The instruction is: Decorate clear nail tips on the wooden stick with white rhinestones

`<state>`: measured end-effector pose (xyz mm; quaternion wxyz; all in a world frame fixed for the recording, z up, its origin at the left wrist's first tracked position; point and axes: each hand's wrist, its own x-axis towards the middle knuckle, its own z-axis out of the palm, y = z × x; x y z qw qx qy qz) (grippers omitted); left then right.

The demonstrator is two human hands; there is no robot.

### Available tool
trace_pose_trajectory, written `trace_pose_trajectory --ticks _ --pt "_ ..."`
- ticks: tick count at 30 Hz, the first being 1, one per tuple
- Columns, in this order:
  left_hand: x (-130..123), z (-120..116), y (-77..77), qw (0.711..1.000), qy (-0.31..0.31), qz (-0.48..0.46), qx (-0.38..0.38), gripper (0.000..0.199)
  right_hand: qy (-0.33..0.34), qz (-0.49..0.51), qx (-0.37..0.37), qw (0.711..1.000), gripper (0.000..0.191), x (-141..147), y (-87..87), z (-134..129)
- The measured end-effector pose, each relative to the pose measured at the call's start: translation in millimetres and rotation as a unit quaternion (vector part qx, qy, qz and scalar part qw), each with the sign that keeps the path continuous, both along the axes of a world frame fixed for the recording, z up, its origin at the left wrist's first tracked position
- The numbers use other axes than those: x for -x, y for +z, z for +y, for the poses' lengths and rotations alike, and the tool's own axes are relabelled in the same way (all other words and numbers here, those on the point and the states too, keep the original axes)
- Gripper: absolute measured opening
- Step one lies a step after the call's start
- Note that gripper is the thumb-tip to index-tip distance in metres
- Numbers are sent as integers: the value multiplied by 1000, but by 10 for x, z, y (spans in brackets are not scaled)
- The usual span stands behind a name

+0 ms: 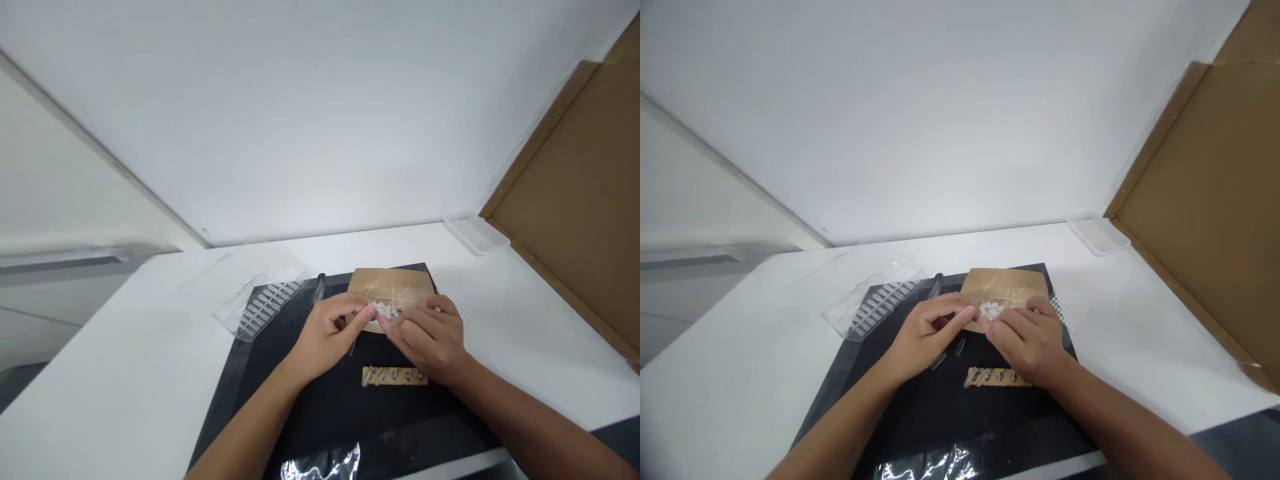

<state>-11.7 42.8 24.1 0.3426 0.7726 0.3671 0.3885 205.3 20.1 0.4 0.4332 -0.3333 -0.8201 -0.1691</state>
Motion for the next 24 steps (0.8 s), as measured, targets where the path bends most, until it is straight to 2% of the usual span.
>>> trace_pose_trajectory --ticks 5,12,16,19,24 --pt "-10 -12 6 997 -17 -62 44 23 17 -25 -17 999 33 -30 69 -66" --pt "-65 -40 -124 984 -60 -144 88 13 58 -81 -32 995 34 -36 121 -95" --pt "-69 -51 -141 979 -77 -153 115 10 84 -58 -21 995 33 -60 92 -59" --pt "-55 -39 -141 981 -72 -138 120 16 93 -23 0 995 32 -85 47 -24" --pt "-45 -9 -158 983 -84 -125 106 20 77 34 59 995 21 -92 1 19"
